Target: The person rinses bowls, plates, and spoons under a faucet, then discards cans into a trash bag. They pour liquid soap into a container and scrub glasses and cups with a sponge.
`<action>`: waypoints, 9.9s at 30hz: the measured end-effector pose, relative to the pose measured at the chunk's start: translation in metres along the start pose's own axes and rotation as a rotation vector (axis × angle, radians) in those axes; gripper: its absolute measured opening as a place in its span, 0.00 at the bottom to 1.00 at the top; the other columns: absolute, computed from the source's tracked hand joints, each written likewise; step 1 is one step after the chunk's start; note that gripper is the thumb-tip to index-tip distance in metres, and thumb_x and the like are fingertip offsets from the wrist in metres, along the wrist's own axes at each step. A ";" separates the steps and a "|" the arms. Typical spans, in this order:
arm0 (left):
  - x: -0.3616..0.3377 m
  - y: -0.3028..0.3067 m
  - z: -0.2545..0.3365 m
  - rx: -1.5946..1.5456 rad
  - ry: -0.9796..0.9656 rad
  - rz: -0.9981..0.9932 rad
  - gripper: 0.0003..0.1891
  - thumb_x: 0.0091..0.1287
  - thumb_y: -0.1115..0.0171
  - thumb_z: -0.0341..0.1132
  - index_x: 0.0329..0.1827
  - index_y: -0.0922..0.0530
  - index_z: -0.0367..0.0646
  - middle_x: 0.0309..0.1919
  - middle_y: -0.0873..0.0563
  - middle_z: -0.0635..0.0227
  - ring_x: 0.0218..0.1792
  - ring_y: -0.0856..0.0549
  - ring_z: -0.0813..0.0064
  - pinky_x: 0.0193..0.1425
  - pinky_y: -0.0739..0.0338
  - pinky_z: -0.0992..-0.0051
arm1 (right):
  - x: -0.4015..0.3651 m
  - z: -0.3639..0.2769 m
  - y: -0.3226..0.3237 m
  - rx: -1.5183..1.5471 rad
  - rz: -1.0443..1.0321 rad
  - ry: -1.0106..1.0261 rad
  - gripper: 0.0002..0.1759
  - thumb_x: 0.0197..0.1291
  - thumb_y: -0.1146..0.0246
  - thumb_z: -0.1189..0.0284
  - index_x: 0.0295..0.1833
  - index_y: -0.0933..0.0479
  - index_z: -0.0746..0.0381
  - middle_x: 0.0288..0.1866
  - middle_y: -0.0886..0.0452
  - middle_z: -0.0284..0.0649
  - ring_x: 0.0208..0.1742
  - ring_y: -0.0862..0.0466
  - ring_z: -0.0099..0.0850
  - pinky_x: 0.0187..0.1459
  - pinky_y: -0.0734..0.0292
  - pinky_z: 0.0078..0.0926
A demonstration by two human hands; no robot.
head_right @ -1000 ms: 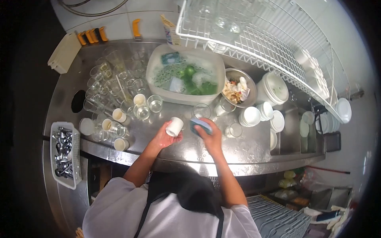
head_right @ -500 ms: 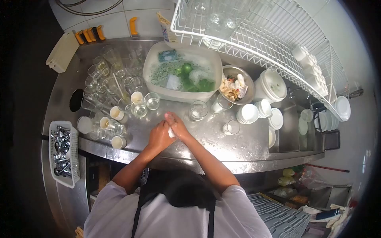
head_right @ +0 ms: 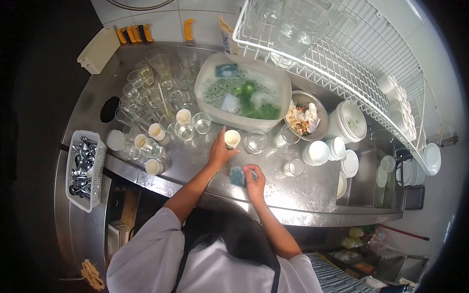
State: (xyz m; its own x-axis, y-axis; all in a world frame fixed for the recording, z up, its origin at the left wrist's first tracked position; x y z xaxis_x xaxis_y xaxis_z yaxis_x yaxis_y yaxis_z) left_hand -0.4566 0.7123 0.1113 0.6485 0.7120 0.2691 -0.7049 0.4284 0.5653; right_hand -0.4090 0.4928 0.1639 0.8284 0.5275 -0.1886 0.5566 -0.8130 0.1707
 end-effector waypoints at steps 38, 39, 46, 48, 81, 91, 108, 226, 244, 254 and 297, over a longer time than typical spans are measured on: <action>-0.052 0.081 0.056 -0.417 0.304 -0.558 0.42 0.58 0.20 0.43 0.75 0.31 0.42 0.43 0.12 0.59 0.45 0.11 0.57 0.50 0.15 0.60 | 0.049 -0.033 -0.119 -0.237 -0.628 -0.024 0.31 0.76 0.42 0.49 0.45 0.15 0.71 0.34 0.13 0.47 0.41 0.16 0.32 0.47 0.22 0.31; -0.043 0.089 0.069 -0.160 0.098 -0.476 0.46 0.56 0.19 0.42 0.77 0.32 0.42 0.43 0.12 0.58 0.45 0.11 0.56 0.49 0.15 0.61 | 0.053 -0.016 -0.122 -0.107 -0.627 -0.116 0.33 0.72 0.37 0.47 0.49 0.16 0.73 0.41 0.13 0.48 0.45 0.15 0.33 0.51 0.22 0.32; -0.041 0.088 0.114 0.046 -0.303 -0.456 0.52 0.48 0.16 0.45 0.78 0.33 0.45 0.45 0.13 0.47 0.46 0.12 0.46 0.52 0.18 0.57 | 0.044 -0.046 -0.078 -0.211 -0.693 0.126 0.29 0.57 0.24 0.55 0.54 0.16 0.68 0.43 0.11 0.43 0.46 0.14 0.31 0.50 0.21 0.32; -0.045 0.090 0.102 0.211 -0.238 -0.631 0.50 0.51 0.17 0.48 0.77 0.32 0.46 0.45 0.12 0.46 0.47 0.12 0.47 0.51 0.18 0.57 | 0.023 -0.047 -0.054 -0.455 -0.745 0.034 0.26 0.55 0.23 0.56 0.47 0.15 0.67 0.41 0.11 0.43 0.44 0.12 0.35 0.49 0.19 0.35; -0.044 0.082 0.045 -0.676 0.439 -0.657 0.43 0.60 0.24 0.54 0.75 0.30 0.42 0.54 0.13 0.57 0.47 0.12 0.59 0.51 0.16 0.65 | 0.044 -0.084 -0.126 -0.187 -0.690 0.025 0.35 0.71 0.39 0.43 0.43 0.14 0.70 0.33 0.13 0.48 0.35 0.15 0.38 0.43 0.20 0.37; -0.016 0.156 0.038 0.349 0.029 -0.517 0.56 0.52 0.18 0.49 0.82 0.41 0.41 0.44 0.10 0.49 0.48 0.11 0.45 0.54 0.18 0.53 | 0.029 -0.069 -0.115 -0.800 -0.626 0.220 0.24 0.56 0.24 0.56 0.44 0.16 0.67 0.39 0.12 0.53 0.44 0.12 0.46 0.46 0.19 0.41; -0.038 0.154 -0.102 -0.200 0.391 0.247 0.26 0.67 0.30 0.54 0.50 0.21 0.37 0.38 0.13 0.49 0.40 0.13 0.52 0.52 0.18 0.55 | -0.013 -0.049 0.019 0.132 -0.124 -0.240 0.23 0.65 0.27 0.59 0.54 0.19 0.67 0.42 0.14 0.39 0.46 0.18 0.25 0.48 0.22 0.27; 0.058 0.120 -0.119 -0.004 0.229 0.172 0.28 0.61 0.23 0.41 0.60 0.24 0.41 0.55 0.16 0.50 0.54 0.15 0.46 0.58 0.20 0.54 | 0.009 -0.061 -0.094 0.523 -0.228 -0.393 0.23 0.65 0.27 0.64 0.59 0.21 0.64 0.54 0.15 0.41 0.55 0.15 0.36 0.61 0.21 0.35; -0.027 0.150 -0.024 -0.340 0.310 -0.590 0.22 0.58 0.26 0.33 0.54 0.23 0.36 0.45 0.12 0.53 0.42 0.10 0.54 0.43 0.14 0.63 | 0.048 -0.079 -0.245 -0.430 -0.634 0.456 0.35 0.76 0.43 0.50 0.77 0.35 0.62 0.41 0.14 0.61 0.46 0.13 0.56 0.49 0.20 0.45; -0.005 0.178 -0.015 -0.303 0.186 -0.186 0.36 0.54 0.21 0.36 0.66 0.26 0.33 0.54 0.12 0.52 0.52 0.11 0.58 0.50 0.15 0.62 | 0.085 -0.065 -0.225 0.387 -0.147 -0.014 0.23 0.71 0.33 0.57 0.56 0.19 0.67 0.44 0.14 0.45 0.51 0.16 0.30 0.55 0.24 0.29; -0.096 0.277 -0.175 0.362 0.383 0.210 0.32 0.59 0.22 0.43 0.61 0.22 0.31 0.61 0.18 0.41 0.62 0.18 0.44 0.68 0.24 0.53 | 0.024 -0.067 -0.256 0.092 -0.627 -0.132 0.31 0.64 0.29 0.47 0.63 0.17 0.57 0.55 0.11 0.43 0.57 0.13 0.32 0.62 0.21 0.32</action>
State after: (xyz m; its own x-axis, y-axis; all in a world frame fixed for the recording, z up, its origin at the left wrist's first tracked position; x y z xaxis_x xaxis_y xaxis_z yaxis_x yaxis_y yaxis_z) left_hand -0.7641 0.8603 0.1052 0.3065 0.9414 0.1408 -0.6203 0.0854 0.7797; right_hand -0.5278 0.7304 0.1804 0.3296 0.8792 -0.3439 0.9199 -0.3811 -0.0927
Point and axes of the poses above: each hand's wrist, its own x-axis towards the middle knuckle, its own y-axis out of the back of the hand, z = x × y, the point moved 10 cm from there along x, towards the middle knuckle
